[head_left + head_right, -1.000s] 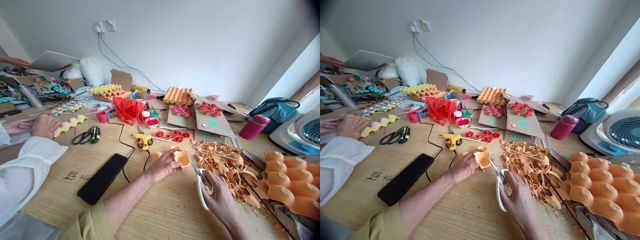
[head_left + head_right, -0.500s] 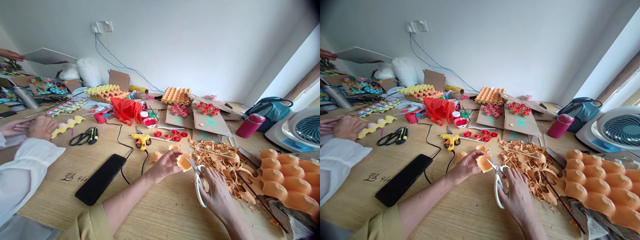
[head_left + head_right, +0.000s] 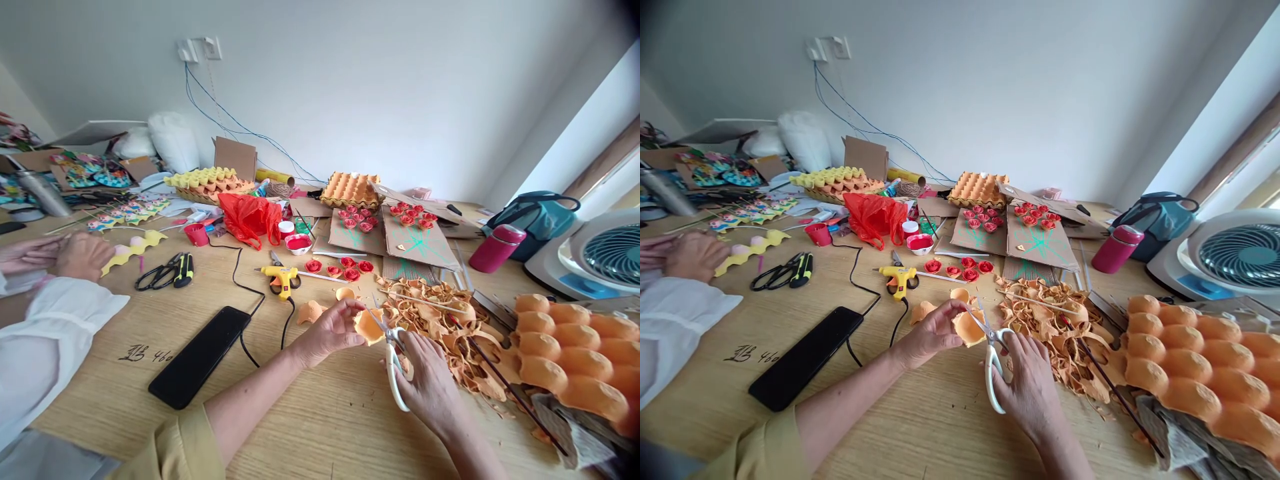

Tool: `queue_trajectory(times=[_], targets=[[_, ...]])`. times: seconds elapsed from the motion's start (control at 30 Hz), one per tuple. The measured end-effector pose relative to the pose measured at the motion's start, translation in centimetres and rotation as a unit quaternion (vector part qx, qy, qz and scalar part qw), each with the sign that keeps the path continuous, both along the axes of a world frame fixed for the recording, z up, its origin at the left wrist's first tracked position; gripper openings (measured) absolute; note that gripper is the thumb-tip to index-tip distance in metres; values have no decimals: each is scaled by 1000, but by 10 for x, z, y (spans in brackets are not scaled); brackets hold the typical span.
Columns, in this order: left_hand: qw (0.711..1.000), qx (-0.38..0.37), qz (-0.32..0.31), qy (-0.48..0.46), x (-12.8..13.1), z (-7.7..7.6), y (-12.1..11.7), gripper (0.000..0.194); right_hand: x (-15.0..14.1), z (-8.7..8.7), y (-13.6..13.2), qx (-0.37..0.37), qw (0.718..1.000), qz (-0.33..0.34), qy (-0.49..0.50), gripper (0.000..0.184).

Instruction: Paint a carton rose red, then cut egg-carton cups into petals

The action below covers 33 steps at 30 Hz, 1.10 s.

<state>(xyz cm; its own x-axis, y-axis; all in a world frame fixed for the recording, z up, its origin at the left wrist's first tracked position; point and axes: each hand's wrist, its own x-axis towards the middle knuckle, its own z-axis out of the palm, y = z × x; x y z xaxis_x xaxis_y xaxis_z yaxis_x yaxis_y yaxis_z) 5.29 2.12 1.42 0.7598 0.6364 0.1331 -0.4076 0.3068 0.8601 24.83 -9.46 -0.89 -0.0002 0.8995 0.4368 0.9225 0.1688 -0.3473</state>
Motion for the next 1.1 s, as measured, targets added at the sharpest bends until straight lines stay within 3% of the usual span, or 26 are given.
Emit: queue_trajectory(times=[0.17, 0.63, 0.87, 1.1], targets=[[1000, 1, -10, -5, 0, -1, 0, 48, 0, -1, 0, 10, 1000, 8, -15, 10], [1000, -12, -18, -3, -2, 0, 5, 49, 2, 5, 0, 57, 997, 50, -16, 27], [1000, 8, -10, -1, -3, -2, 5, 46, 0, 5, -1, 26, 999, 29, -14, 12], [1000, 15, -3, -9, -2, -3, 4, 45, -1, 6, -1, 18, 999, 27, -21, 12]])
